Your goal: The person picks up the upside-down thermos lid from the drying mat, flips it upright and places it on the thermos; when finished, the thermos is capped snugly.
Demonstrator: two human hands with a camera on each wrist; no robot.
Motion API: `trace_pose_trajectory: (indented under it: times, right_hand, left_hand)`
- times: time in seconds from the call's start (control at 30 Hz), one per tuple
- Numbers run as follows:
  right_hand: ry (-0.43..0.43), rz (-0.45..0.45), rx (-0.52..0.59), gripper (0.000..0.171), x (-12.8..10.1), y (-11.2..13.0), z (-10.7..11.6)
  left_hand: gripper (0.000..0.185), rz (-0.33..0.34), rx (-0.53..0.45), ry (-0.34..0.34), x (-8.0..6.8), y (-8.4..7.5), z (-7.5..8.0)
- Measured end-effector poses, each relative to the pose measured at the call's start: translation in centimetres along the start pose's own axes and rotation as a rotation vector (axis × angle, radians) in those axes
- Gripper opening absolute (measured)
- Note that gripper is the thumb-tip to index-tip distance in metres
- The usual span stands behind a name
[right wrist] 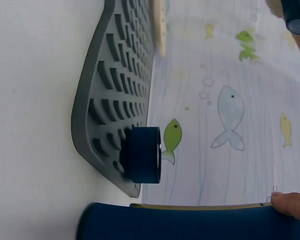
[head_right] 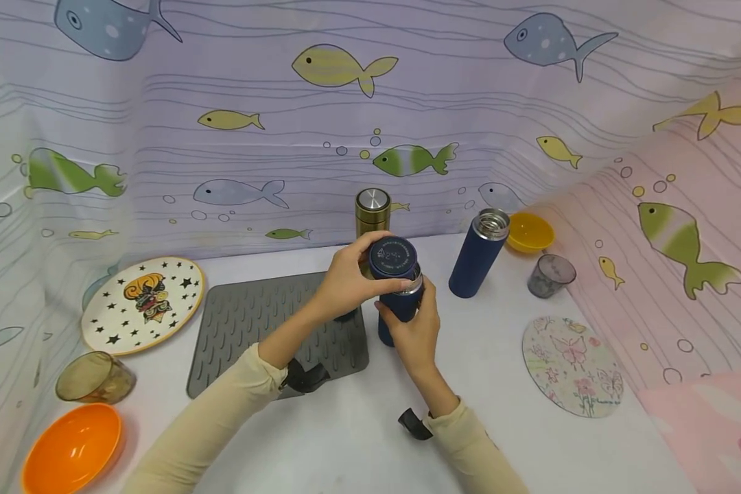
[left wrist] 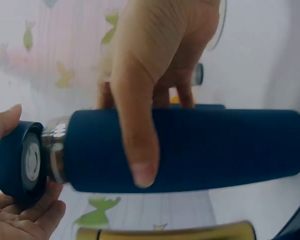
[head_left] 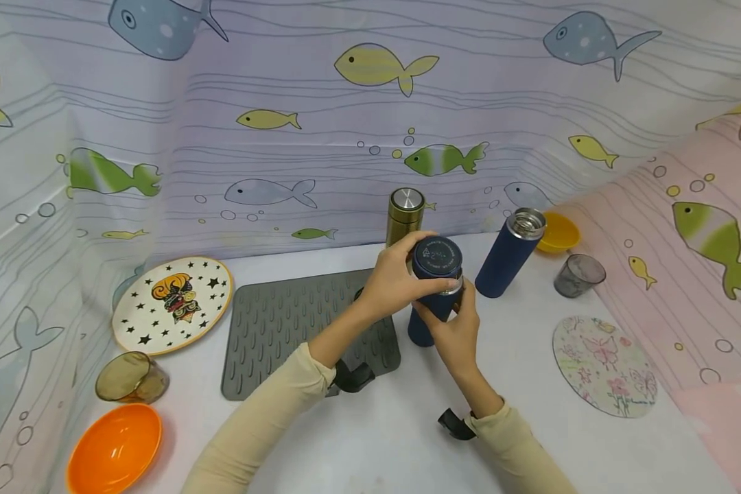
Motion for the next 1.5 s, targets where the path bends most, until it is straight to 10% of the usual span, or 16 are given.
trace_pose_trajectory:
  times: [0.37,0.67,0.9,1.2,1.37,1.5]
  right_hand:
    - [-0.031,0.039,-0.009,0.068,-0.7,2.5,0.2]
    - [-0.033,0.049,0.0,0.07,-0.5,2.3,0.3]
    - [-0.037,0.065,0.0,0.072,-0.6,2.3,0.2]
    - [-0.024,0.067,0.009,0.072,-0.8,2.4,0.0]
    - [0.003,0.074,0.023,0.072,-0.9,2.5,-0.1]
    - [0.009,0.068,0.026,0.074,-0.9,2.5,-0.2]
  left_hand:
    - [0.072,-0.037,0.036,0.034,-0.7,2.2,-1.9]
    - [0.097,-0.06,-0.058,0.056,-0.1,3.2,-2.7]
    - [0.081,-0.085,-0.27,0.144,0.1,3.1,-3.4]
    - [0.089,-0.028,-0.161,0.257,0.2,3.3,-3.2]
    - [0.093,-0.079,0.003,0.195,0.3,3.0,-2.7]
    - [0.082,-0.065,-0.204,0.255,0.1,2.9,-3.1]
Point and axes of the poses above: each hand's wrist, its own x-axis towards the middle knuckle, its own z-axis out of the back of the hand, y = z × x, the point moved 7 cm from there along x, towards the middle knuckle, and after that the axes turned 13 degrees about -y, right-handed, at the moved point
